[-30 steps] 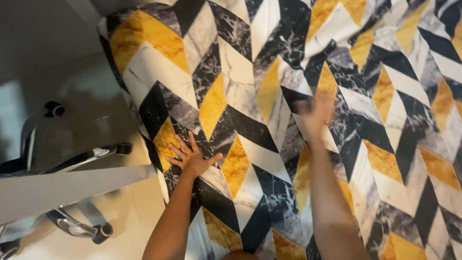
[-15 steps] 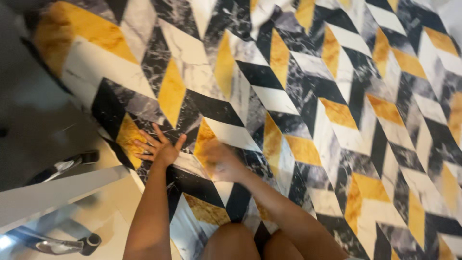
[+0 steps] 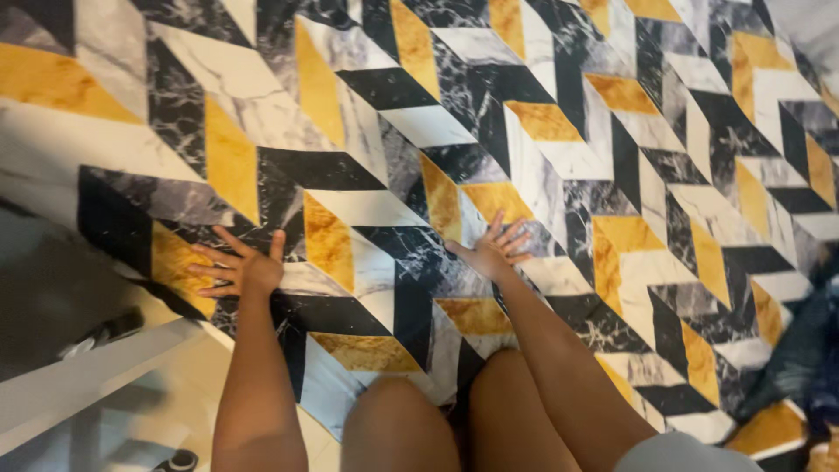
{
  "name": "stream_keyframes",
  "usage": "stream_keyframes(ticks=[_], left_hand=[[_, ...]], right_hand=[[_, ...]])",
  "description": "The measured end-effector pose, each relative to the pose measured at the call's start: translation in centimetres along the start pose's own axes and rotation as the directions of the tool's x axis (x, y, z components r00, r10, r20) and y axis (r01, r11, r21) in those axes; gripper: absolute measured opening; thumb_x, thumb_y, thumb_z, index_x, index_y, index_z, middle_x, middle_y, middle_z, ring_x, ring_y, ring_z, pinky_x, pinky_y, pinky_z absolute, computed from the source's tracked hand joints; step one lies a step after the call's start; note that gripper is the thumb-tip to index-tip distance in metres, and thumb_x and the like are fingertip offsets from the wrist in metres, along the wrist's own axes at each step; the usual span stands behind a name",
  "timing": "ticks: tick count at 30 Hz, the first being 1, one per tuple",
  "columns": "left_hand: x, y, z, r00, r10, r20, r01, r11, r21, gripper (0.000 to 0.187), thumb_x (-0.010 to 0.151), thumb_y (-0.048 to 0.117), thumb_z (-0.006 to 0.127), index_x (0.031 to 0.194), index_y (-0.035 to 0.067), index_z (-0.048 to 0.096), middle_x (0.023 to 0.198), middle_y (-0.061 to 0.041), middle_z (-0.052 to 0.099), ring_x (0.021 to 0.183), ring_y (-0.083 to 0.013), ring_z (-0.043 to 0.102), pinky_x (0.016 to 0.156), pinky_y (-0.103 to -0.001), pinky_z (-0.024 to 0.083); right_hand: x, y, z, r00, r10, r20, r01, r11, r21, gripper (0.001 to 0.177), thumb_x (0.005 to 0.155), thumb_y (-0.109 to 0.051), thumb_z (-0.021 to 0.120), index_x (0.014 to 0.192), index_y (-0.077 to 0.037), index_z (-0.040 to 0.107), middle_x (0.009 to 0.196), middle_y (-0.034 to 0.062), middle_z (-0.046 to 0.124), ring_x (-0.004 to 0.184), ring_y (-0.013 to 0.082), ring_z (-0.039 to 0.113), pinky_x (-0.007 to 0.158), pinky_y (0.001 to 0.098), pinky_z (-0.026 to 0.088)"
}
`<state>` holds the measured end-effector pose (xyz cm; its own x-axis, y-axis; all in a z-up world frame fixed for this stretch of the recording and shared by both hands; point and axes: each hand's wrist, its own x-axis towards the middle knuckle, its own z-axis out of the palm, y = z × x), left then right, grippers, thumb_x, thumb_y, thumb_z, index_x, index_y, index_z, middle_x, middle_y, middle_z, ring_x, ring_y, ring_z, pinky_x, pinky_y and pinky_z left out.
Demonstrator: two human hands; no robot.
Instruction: The person places a dark blue floral pillow on a bed and then smooths a geometric-patterned bedsheet across the mattress. They repeatedly tuck the sheet under the mattress edges and press down to flatten the surface.
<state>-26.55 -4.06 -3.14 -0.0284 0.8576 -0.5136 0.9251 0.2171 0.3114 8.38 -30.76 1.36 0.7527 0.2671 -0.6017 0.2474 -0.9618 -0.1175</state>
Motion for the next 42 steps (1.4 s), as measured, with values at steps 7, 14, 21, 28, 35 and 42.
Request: stream_keyframes(ticks=[7,14,21,28,35,42], left_hand=[[0.0,0.5,-0.7,1.0,-0.011,0.014,0.011,0.999,0.037,0.13,0.078,0.094,0.042,0.166,0.024,-0.022,0.163,-0.028,-0.036,0.146,-0.0579,-0.034,0.107,-0.086,-0.016],[-1.2,1.4,-1.6,0.999,0.03,-0.039,-0.03,1.0,0.006,0.125,0.085,0.09,0.044,0.168,0.022,-0.019,0.166,-0.026,-0.033,0.154,-0.0554,-0.027,0.113,-0.083,-0.012],[-4.4,0.5,-0.6,0.863,0.364,-0.351,-0.346,0.931,0.115,0.07,0.113,0.054,0.035,0.17,0.016,0.021,0.177,-0.018,0.007,0.163,-0.0433,0.002,0.126,-0.07,0.0],[-11.2,-7.9,3.1,0.633,0.613,-0.473,-0.589,0.778,0.219,0.056,0.112,0.037,0.046,0.158,0.005,0.046,0.164,-0.023,0.04,0.15,-0.0447,0.035,0.12,-0.065,0.013],[-11.3,-11.5,2.3,0.662,0.612,-0.433,-0.677,0.736,0.005,0.057,0.109,0.039,0.054,0.155,0.006,0.052,0.163,-0.023,0.043,0.149,-0.0441,0.039,0.127,-0.06,0.026],[-18.0,-8.3,3.2,0.739,0.669,-0.083,-0.641,0.736,0.219,0.103,0.076,0.078,0.065,0.159,0.022,0.04,0.167,-0.018,0.017,0.141,-0.0655,0.004,0.103,-0.084,0.0]], right_hand=[[-0.1,0.0,0.3,1.0,-0.002,-0.026,0.002,1.0,-0.003,0.161,0.058,-0.089,0.072,0.158,-0.015,-0.03,0.153,0.0324,-0.047,0.139,0.0574,-0.043,0.104,0.0807,-0.02],[-0.4,0.0,-0.7,0.998,-0.048,-0.043,0.05,0.997,0.05,0.159,0.058,-0.089,0.07,0.159,-0.018,-0.03,0.153,0.0305,-0.048,0.14,0.0567,-0.042,0.105,0.0786,-0.021],[0.0,1.1,1.0,0.965,-0.17,-0.202,0.182,0.982,0.043,0.152,0.065,-0.094,0.063,0.162,-0.015,-0.024,0.155,0.0321,-0.043,0.141,0.0567,-0.041,0.103,0.0796,-0.024],[-2.7,-0.2,2.2,0.785,-0.145,-0.602,0.231,0.971,0.067,0.083,0.102,-0.07,0.04,0.167,-0.023,0.018,0.175,0.0182,-0.003,0.159,0.0439,-0.011,0.119,0.0744,-0.014],[-22.1,-4.8,18.7,0.162,-0.976,-0.146,0.977,0.18,-0.116,0.089,0.074,-0.055,0.075,0.147,-0.013,0.047,0.152,0.014,0.051,0.142,0.0383,0.042,0.117,0.0549,0.029],[-9.6,11.3,10.1,0.518,-0.81,-0.275,0.837,0.415,0.357,0.053,0.105,-0.046,0.065,0.141,-0.008,0.068,0.145,0.0154,0.067,0.135,0.0322,0.061,0.117,0.0485,0.044]])
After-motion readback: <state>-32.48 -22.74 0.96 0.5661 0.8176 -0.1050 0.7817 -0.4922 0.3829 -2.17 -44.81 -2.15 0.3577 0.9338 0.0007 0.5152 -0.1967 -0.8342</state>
